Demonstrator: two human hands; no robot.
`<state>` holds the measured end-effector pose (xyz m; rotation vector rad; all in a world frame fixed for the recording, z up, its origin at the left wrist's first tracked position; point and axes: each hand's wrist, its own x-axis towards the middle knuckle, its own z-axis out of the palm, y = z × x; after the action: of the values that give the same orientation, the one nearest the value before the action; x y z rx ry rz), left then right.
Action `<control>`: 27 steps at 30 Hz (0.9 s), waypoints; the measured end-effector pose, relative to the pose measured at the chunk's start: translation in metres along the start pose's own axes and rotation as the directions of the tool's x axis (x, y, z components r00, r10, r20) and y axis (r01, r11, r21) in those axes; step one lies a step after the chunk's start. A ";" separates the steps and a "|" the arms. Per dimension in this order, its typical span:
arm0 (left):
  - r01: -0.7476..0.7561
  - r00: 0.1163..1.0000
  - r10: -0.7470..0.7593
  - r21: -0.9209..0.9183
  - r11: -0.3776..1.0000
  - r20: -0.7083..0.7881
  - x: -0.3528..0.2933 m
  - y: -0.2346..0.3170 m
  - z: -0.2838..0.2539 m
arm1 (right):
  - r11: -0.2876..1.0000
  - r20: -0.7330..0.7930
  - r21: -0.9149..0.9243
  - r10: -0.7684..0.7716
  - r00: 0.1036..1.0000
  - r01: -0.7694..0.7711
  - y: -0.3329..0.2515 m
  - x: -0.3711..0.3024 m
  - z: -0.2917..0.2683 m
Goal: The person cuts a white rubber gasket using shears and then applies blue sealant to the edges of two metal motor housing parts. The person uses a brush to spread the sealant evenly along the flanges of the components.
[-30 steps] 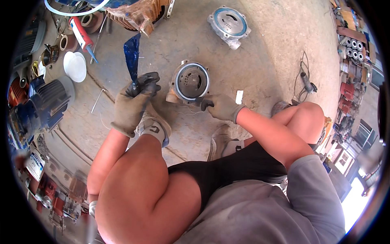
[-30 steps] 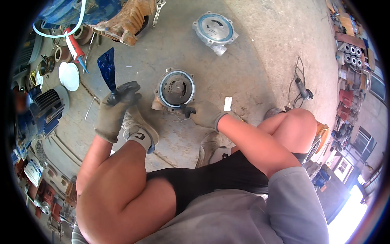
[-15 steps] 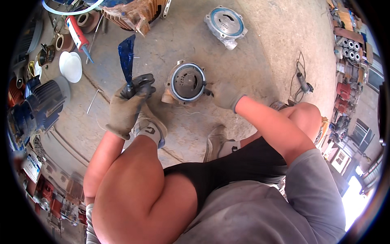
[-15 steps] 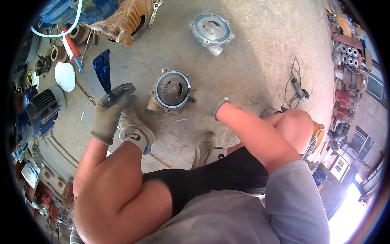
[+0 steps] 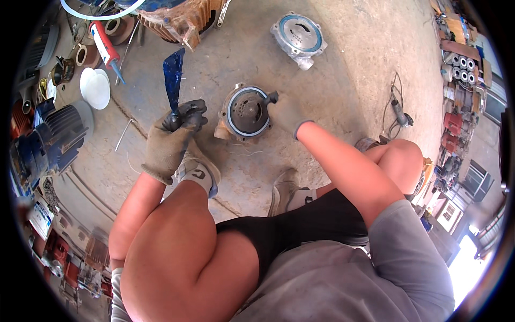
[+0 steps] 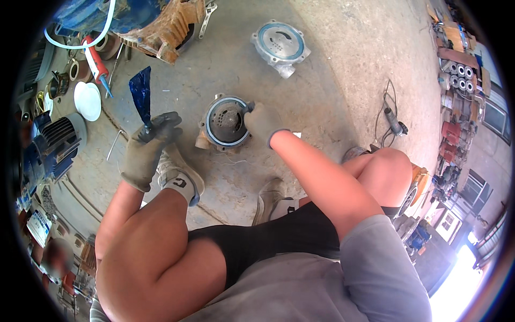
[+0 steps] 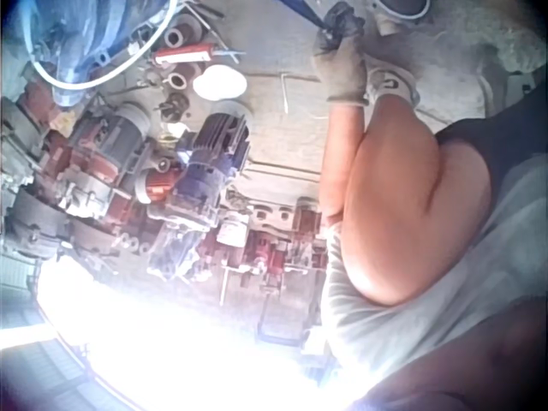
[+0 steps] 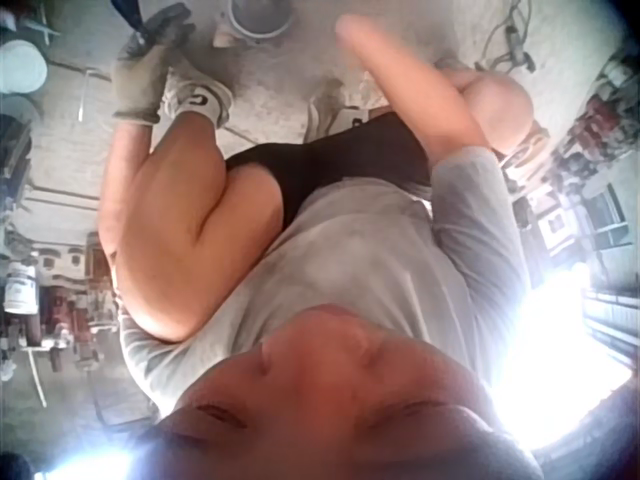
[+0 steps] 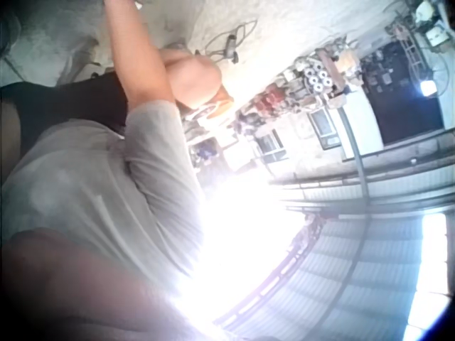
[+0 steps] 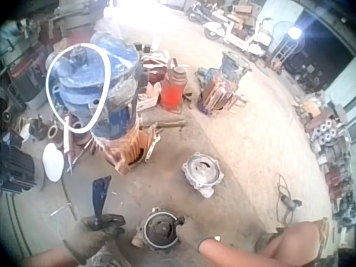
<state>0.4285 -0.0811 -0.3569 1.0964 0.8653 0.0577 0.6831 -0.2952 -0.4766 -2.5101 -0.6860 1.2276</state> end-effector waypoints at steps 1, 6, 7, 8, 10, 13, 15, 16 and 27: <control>0.000 1.000 0.000 0.000 1.000 -0.006 -0.001 0.000 -0.001 | 0.999 -0.023 -0.044 -0.032 0.999 0.031 -0.011 0.002 -0.002; -0.008 1.000 0.008 -0.004 1.000 -0.004 -0.002 0.003 0.003 | 0.924 0.034 -0.219 -0.315 0.949 0.314 -0.062 -0.007 -0.006; -0.008 1.000 0.008 -0.007 1.000 -0.001 -0.001 0.004 0.004 | 0.876 0.060 -0.257 -0.406 0.912 0.407 -0.061 -0.005 -0.002; -0.010 1.000 0.010 -0.010 1.000 0.000 -0.001 0.003 0.004 | 0.834 0.018 -0.240 -0.508 0.861 0.497 -0.053 -0.002 0.003; -0.010 1.000 0.010 -0.014 1.000 0.002 0.000 0.004 0.006 | 0.720 -0.070 -0.220 -0.685 0.725 0.658 -0.037 0.003 0.010; -0.004 1.000 0.003 -0.014 1.000 -0.017 -0.003 0.004 0.004 | 0.886 0.070 -0.177 -0.423 0.904 0.428 -0.019 -0.006 -0.007; -0.008 1.000 0.008 -0.025 1.000 -0.017 -0.003 0.003 0.004 | 0.912 0.110 -0.207 -0.339 0.934 0.355 0.006 -0.026 -0.007; -0.006 1.000 0.005 -0.033 0.999 -0.019 -0.003 0.003 0.003 | 0.921 0.131 -0.221 -0.297 0.946 0.320 0.018 -0.038 0.000; 0.014 1.000 -0.015 -0.016 1.000 -0.017 0.005 0.003 0.008 | 0.908 0.279 -0.211 -0.300 0.912 0.362 0.029 -0.079 0.004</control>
<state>0.4380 -0.0832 -0.3558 1.0759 0.8869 0.0621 0.6465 -0.3613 -0.4387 -2.3136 -1.3560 1.3969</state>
